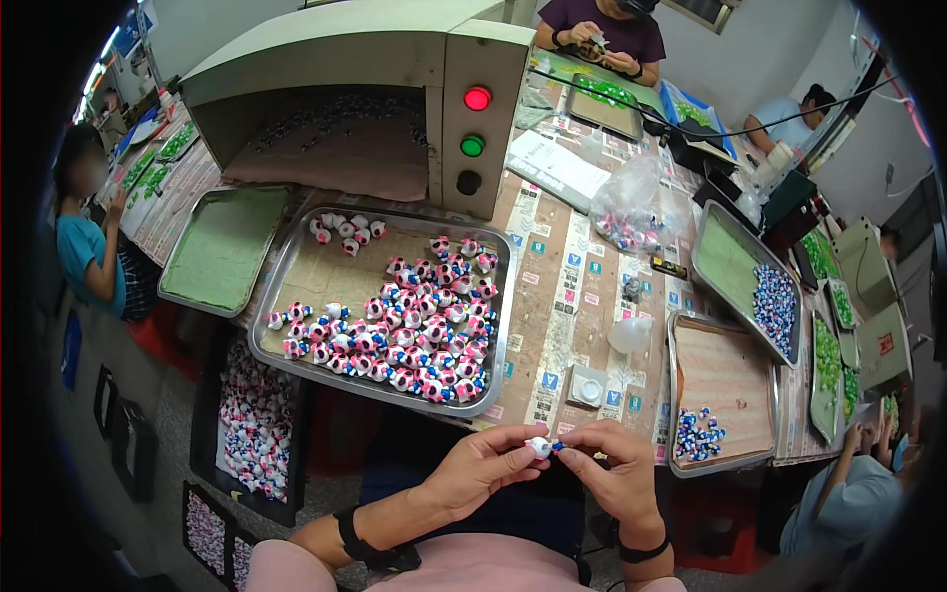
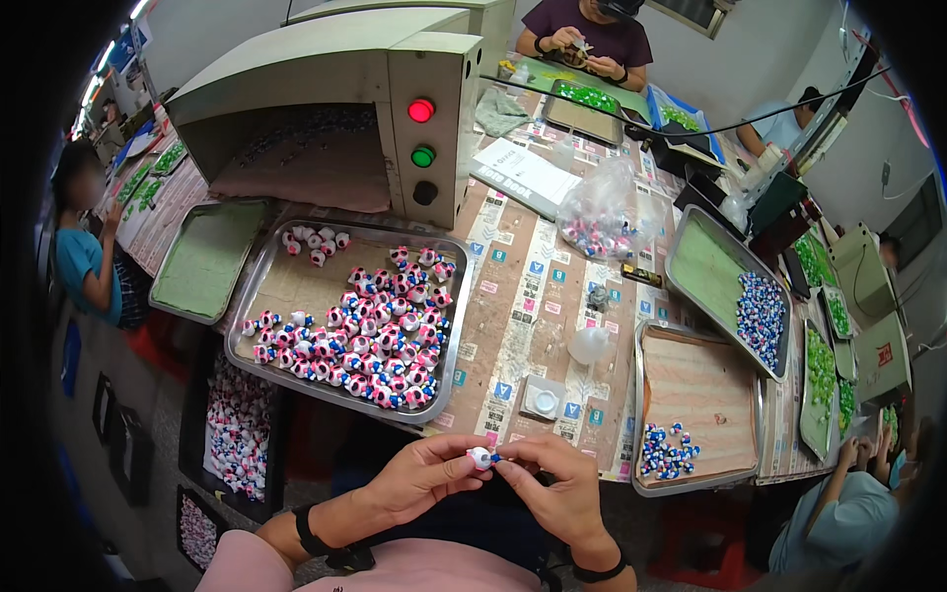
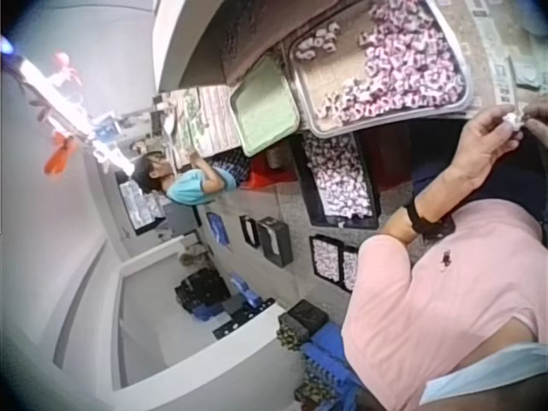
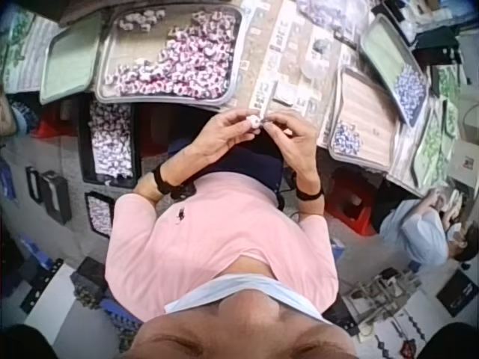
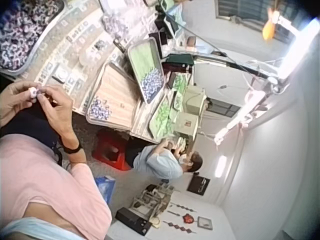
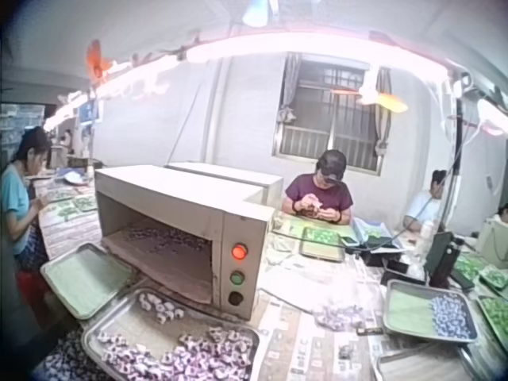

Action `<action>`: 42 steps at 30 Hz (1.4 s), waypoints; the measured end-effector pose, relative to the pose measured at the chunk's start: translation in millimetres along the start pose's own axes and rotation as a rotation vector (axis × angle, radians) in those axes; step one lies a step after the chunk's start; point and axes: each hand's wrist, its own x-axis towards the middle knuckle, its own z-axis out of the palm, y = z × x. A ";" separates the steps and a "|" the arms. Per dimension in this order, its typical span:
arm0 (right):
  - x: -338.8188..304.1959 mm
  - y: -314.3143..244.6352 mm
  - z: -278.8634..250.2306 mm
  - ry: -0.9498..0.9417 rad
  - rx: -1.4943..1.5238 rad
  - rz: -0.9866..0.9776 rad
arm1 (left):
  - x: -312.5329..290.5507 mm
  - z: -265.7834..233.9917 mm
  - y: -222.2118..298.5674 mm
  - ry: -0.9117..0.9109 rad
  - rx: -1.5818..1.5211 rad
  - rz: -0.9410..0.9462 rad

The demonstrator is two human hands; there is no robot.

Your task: The person assembles small, colorful, spherical decorative items by hand. They pick up a white base and a small blue component, fit them together, and place the finished unit into a metal tray. The process is repeated continuously throughout the clip.

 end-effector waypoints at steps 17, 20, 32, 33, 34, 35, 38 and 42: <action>-5.1 0.6 14.1 -0.067 0.098 -0.062 | -14.8 -2.7 17.2 -0.039 0.283 0.108; 2.6 -11.4 17.1 -0.078 -0.009 -0.252 | -28.7 -2.8 45.3 -0.048 0.511 0.259; -4.0 -0.5 6.9 -0.022 -0.005 -0.071 | -22.1 -73.9 157.5 0.550 1.769 1.058; -3.9 -1.1 6.0 -0.006 -0.007 -0.077 | -17.8 -76.6 169.1 0.576 1.779 1.098; -4.3 -0.6 4.8 0.009 -0.006 -0.083 | -14.1 -80.4 182.2 0.603 1.791 1.137; -4.9 -0.3 3.6 0.023 -0.007 -0.091 | -9.5 -91.4 199.9 0.615 1.846 1.146; -6.3 1.5 3.1 0.024 0.009 -0.077 | -2.2 -137.5 244.4 0.818 2.054 1.052; -7.3 -7.1 4.0 -0.019 -0.016 -0.051 | 9.2 -170.2 274.3 0.797 2.063 0.629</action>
